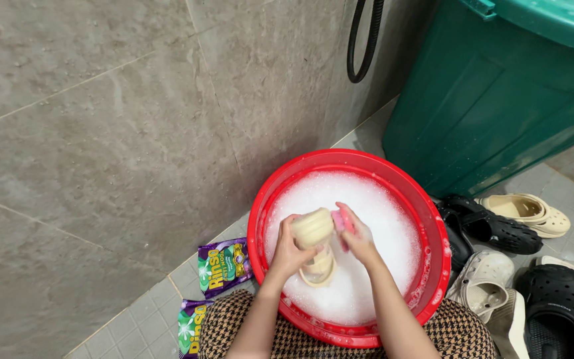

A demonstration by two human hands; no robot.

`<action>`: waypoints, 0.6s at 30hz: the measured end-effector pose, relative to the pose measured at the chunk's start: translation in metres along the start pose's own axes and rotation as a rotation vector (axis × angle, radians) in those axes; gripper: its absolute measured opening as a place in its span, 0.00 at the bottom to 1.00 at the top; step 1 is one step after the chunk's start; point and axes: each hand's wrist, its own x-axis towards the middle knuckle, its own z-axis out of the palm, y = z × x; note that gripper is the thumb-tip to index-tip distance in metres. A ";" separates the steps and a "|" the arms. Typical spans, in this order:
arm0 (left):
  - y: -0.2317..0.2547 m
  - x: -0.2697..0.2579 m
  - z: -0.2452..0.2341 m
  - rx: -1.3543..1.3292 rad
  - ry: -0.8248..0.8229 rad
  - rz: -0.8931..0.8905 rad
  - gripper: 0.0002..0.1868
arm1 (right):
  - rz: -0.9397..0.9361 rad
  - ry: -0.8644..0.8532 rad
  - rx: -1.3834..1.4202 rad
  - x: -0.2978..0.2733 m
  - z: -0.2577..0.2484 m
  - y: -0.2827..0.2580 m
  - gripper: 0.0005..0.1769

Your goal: The person scrubs a pair of beige clogs with a pink sponge in a red bucket filled with soapy water. The person repeatedly dips and scrubs the shoes, then places them aside with other shoes on the floor.

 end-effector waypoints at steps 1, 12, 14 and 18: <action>0.003 0.000 -0.001 -0.023 0.002 0.007 0.52 | 0.066 0.067 -0.037 0.006 -0.004 0.009 0.40; 0.022 -0.017 0.001 0.517 0.010 0.135 0.52 | 0.520 0.378 -0.109 0.024 -0.070 0.100 0.29; 0.022 -0.017 0.001 0.560 0.013 0.202 0.49 | 0.347 0.327 0.102 0.035 -0.056 0.071 0.27; 0.022 -0.009 0.000 0.576 0.093 0.170 0.49 | 0.059 0.153 0.150 0.030 0.011 -0.005 0.26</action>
